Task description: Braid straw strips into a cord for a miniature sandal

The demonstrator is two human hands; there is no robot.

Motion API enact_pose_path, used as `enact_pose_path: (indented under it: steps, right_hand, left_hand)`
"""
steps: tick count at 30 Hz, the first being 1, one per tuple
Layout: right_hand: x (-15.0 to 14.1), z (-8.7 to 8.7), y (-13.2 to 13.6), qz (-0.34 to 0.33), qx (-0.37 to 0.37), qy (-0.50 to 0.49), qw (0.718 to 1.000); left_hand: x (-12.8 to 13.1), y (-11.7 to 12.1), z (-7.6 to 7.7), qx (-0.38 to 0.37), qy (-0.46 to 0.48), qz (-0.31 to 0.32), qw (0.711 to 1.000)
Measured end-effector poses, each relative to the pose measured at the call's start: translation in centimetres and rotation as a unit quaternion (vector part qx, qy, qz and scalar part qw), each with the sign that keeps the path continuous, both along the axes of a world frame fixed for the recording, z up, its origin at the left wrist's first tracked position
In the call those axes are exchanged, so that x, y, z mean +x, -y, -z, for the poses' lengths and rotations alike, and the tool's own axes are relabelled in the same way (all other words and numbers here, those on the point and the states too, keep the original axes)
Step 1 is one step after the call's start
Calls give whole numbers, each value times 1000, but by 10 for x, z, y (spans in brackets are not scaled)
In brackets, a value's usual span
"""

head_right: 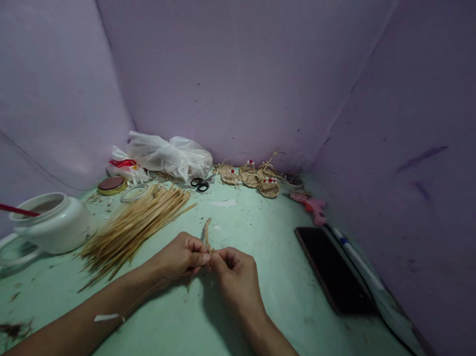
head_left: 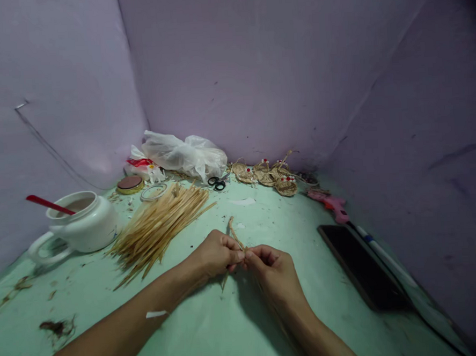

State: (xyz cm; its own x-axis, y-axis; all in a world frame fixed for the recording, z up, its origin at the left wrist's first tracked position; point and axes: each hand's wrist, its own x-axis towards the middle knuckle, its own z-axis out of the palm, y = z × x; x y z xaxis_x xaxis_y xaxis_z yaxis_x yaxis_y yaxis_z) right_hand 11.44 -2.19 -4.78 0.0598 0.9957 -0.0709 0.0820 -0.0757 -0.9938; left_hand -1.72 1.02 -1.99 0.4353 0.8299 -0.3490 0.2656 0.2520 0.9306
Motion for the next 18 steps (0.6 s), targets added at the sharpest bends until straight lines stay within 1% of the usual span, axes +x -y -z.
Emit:
enact_pose_path:
  steps: [2, 4, 6, 8, 11, 14, 16, 18]
  right_hand:
    - [2, 0, -1, -16, 1, 1, 1000]
    - [3, 0, -3, -43, -4, -8, 999]
    - [4, -1, -3, -54, -7, -8, 998]
    - [5, -3, -3, -39, -4, 27, 999]
    - [9, -7, -2, -8, 3, 123, 992]
    - [11, -8, -1, -9, -9, 183, 983]
    - [12, -8, 1, -6, -18, 202, 979]
    - [10, -9, 5, 1, -14, 219, 976]
  left_hand:
    - [-2, -1, 1, 0, 16, 25, 1000]
    - [-5, -3, 3, -21, 23, 52, 998]
    - [-6, -3, 3, -26, 29, 54, 998]
    - [-5, -3, 3, -2, 27, 18, 999]
    - [2, 0, 7, 38, -1, -46, 998]
    - [8, 2, 17, 59, -40, -85, 994]
    - [11, 3, 25, 70, -59, -111, 990]
    - [14, 4, 30, 72, -64, -140, 986]
